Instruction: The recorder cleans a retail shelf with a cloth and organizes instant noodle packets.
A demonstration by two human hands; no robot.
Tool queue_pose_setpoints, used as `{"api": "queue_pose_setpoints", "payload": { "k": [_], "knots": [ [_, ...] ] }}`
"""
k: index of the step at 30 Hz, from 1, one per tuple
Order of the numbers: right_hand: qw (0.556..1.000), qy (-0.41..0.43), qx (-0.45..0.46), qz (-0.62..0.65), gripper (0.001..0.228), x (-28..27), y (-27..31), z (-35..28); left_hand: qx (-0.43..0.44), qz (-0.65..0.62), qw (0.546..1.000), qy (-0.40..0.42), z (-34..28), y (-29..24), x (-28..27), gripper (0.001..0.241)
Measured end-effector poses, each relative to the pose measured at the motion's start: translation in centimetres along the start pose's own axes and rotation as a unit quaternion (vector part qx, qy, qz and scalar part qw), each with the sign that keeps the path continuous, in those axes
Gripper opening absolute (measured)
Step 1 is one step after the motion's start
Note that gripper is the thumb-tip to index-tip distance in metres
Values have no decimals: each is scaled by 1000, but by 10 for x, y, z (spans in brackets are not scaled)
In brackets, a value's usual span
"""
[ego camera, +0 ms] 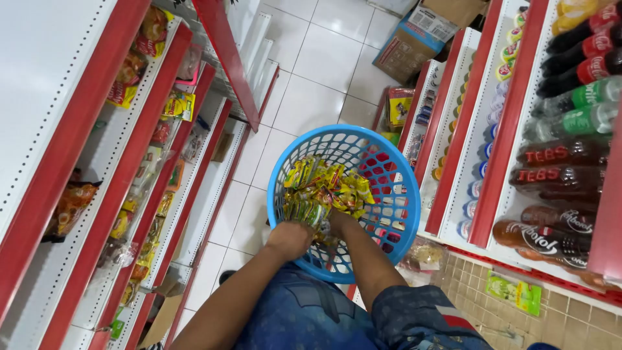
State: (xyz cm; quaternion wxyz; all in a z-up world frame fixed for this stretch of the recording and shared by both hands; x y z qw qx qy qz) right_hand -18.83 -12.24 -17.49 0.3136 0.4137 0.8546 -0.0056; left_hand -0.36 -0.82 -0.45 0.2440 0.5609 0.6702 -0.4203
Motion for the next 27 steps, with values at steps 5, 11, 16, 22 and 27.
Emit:
{"api": "queue_pose_setpoints", "payload": {
  "k": [5, 11, 16, 22, 27],
  "knots": [
    [996, -43, -47, -62, 38, -17, 27, -29, -24, -60, 997, -28, 3, 0, -1, 26],
    [991, -55, -113, -51, 52, -1, 25, -29, -24, -61, 997, -33, 4, -3, -2, 28],
    [994, -51, -81, 56, 47, -3, 27, -59, -22, -49, 998, -31, -2, -2, -4, 30],
    [931, -232, 39, 279, 34, -16, 4, -96, 57, -299, 930, -208, -28, 16, -9, 16],
    [656, -312, -38, 686, 33, -66, 60, -174, -197, -691, 695, -8, -52, 41, -3, 36]
  ]
}}
Point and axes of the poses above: each hand's wrist, its own z-axis towards the middle knuckle, its own x-axis out of the palm, y = z × x, the point moved 1 cm from there along z, towards the middle knuckle, and after that the axes turned 13 degrees about -x, right-handed, at the moved point
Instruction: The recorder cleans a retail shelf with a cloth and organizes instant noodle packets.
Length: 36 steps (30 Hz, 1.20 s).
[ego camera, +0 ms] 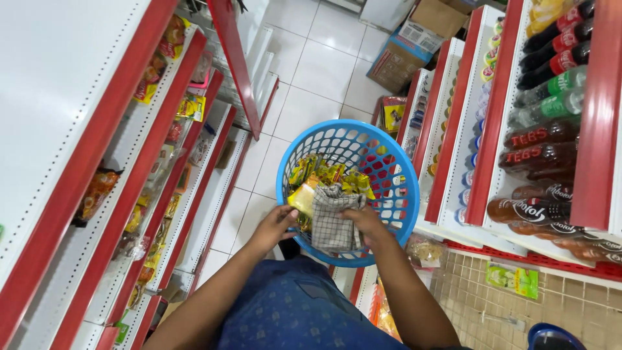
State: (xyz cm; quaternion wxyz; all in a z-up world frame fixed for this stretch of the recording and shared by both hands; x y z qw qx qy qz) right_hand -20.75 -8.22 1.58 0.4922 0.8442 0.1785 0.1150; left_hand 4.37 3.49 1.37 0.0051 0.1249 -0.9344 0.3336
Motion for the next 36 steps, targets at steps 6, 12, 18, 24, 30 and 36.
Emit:
{"api": "queue_pose_setpoints", "payload": {
  "k": [6, 12, 18, 24, 30, 36],
  "knots": [
    [990, 128, -22, 63, 37, 108, 37, -44, 17, -384, 914, 133, -21, 22, -46, 50],
    [968, 71, -156, -185, 38, 117, 120, -35, 25, -302, 953, -6, -95, -3, -107, 58],
    [767, 216, -457, -396, 64, 200, 90, -28, -118, -330, 924, 151, -108, 8, -87, 61],
    [733, 301, -460, -401, 64, 236, 50, -71, -120, -454, 881, 54, -122, 19, -123, 61],
    [680, 424, -474, -364, 49, 213, 56, -78, -61, -424, 902, -45, -106, 39, -156, 50],
    [945, 201, -56, -252, 46, 186, 47, -16, 44, -469, 881, -44, -84, 46, -174, 44]
  ]
}}
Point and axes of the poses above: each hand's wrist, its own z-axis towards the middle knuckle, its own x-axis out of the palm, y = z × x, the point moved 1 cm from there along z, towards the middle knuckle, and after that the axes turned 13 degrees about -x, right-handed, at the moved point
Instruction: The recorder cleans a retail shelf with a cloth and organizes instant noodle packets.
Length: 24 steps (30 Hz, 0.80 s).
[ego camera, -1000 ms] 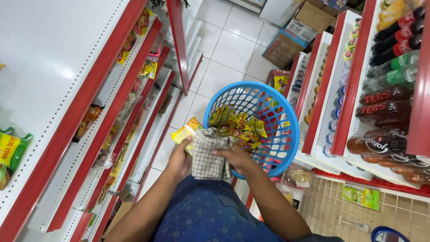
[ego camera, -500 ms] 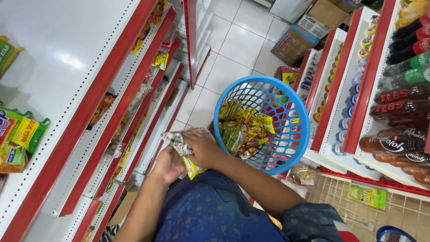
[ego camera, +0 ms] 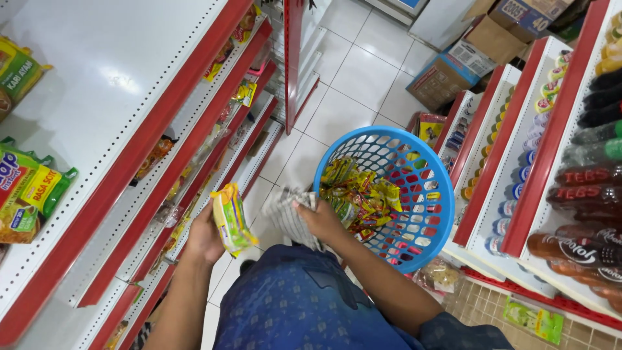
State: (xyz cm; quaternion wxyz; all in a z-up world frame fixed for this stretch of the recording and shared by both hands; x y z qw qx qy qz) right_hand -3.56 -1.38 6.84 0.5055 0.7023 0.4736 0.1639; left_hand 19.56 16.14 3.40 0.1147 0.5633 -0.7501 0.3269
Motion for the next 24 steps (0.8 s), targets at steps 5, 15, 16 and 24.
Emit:
{"api": "queue_pose_setpoints", "payload": {
  "k": [5, 15, 16, 24],
  "knots": [
    [960, -108, -239, 101, 40, 19, 36, 22, -63, -86, 977, 186, 32, 41, 41, 42],
    [844, 70, -522, -103, 51, 46, 73, -20, 0, -185, 965, 184, 52, 11, 33, 47],
    [843, 73, -523, -104, 51, 44, 62, -18, 2, -187, 965, 184, 48, 4, 23, 47],
    [933, 167, -301, -101, 63, 34, 89, 13, -112, 51, 987, 108, 22, 17, -51, 47]
  ]
}}
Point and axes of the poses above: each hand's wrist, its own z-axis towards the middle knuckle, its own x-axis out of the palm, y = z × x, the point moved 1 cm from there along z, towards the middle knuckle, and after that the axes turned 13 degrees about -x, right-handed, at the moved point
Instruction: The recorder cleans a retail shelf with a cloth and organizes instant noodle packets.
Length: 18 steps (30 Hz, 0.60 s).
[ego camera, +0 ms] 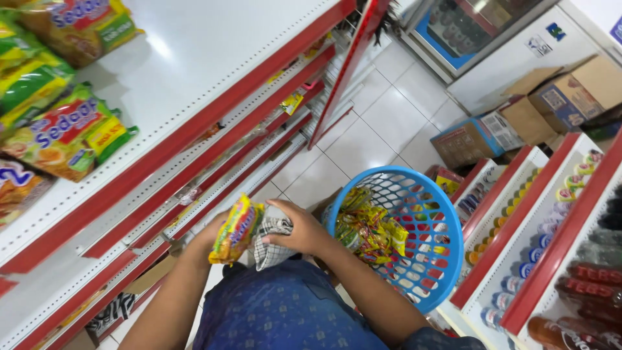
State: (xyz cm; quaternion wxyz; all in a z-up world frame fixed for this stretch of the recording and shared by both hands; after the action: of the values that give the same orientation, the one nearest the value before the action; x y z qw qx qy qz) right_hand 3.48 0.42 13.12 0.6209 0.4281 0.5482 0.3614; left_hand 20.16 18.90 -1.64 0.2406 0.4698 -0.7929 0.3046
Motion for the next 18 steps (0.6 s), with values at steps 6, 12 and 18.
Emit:
{"api": "queue_pose_setpoints", "payload": {
  "k": [6, 12, 18],
  "knots": [
    [992, 104, -20, 62, 76, 2, -6, 54, 76, 143, 987, -6, -5, -2, 0, 45],
    [990, 39, 94, 98, 66, -36, 44, 93, 39, 70, 997, -2, -144, -54, 95, 82],
    [982, 25, -105, 157, 47, -80, 70, 165, 419, 229, 878, -20, -155, -105, 95, 76]
  ]
}}
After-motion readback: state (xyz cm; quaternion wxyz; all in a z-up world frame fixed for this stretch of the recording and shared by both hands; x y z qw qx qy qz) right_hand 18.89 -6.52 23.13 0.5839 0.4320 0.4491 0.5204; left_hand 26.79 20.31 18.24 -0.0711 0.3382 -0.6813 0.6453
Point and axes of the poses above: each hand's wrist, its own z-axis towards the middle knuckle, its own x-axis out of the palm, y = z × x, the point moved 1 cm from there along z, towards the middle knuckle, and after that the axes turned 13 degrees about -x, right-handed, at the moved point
